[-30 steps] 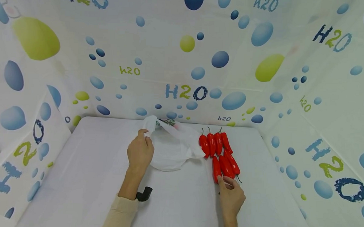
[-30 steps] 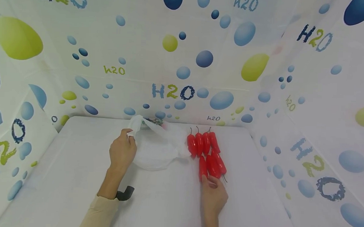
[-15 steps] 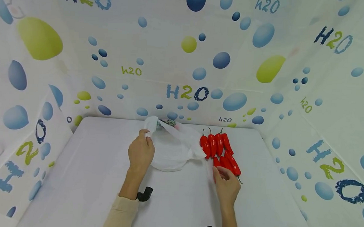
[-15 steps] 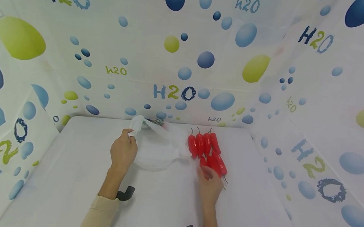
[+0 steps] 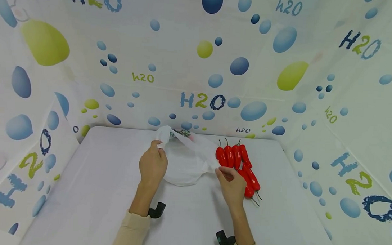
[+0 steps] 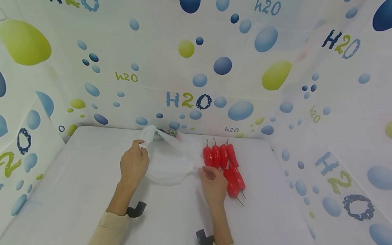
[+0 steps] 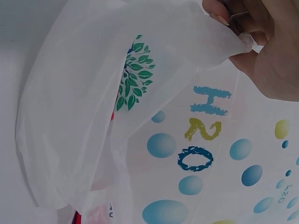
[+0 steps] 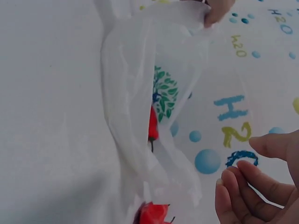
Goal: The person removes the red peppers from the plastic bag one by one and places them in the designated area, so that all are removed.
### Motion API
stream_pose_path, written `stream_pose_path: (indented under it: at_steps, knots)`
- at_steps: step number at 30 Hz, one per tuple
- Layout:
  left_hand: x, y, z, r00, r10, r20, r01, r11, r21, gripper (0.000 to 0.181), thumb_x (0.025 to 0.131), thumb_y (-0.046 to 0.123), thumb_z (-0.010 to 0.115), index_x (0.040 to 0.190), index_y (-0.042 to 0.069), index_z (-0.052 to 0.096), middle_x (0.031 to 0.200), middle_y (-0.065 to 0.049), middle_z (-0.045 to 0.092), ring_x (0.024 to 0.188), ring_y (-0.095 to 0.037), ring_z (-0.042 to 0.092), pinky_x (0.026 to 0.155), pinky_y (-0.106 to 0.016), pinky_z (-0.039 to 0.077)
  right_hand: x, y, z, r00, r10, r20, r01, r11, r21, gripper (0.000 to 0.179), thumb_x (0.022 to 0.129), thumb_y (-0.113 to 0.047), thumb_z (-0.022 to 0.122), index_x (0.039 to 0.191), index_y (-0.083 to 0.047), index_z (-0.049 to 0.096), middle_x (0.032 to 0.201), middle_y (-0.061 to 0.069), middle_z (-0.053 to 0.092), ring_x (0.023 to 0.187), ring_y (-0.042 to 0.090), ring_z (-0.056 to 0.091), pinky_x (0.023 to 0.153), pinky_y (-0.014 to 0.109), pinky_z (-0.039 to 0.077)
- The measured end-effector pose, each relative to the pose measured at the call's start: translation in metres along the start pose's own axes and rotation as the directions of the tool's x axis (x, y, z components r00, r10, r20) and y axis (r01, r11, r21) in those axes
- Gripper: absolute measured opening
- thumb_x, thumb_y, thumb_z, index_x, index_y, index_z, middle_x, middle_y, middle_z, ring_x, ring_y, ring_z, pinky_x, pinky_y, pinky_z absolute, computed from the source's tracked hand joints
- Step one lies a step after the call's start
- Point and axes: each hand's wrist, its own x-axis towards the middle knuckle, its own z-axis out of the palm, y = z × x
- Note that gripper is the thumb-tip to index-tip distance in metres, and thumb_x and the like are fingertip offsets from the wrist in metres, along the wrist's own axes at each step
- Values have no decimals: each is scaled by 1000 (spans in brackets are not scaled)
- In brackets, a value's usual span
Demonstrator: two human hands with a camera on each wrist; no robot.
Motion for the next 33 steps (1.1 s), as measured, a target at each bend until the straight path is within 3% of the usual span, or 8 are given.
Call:
stream_pose_path:
  at_steps: [7,16,24,33]
  knots:
    - [0,-1,-1,1000,3,-12,-3,1000,1,31,103,9,50,129,-3,62,63,-10,57,49,-23,47,43,-36,37,16,-17,20,993,-34,116,34,999,-2,27,90,-30,83,112,-15,80,103,-5,78,93,16,72,81,33,61]
    - [0,1,-3,1000,8,-16,-8,1000,-5,31,103,9,50,129,-4,62,69,-16,63,50,-26,50,44,-38,39,40,-28,43,949,4,316,18,998,-66,32,93,-35,79,117,-14,78,103,-2,78,95,17,74,83,36,62]
    - [0,-1,-1,1000,14,-24,-14,1000,-4,31,102,8,51,128,-4,62,73,-18,67,50,-25,52,43,-38,40,57,-30,62,881,11,473,68,987,-148,39,95,-37,76,123,-11,76,111,7,78,97,23,73,78,37,62]
    - [-1,1,-1,1000,13,-3,-13,1000,-5,31,103,9,52,129,-4,62,82,-23,72,54,-30,60,45,-43,46,71,-17,90,805,51,590,103,969,-225,48,96,-39,73,131,-7,72,129,12,72,115,31,68,85,44,61]
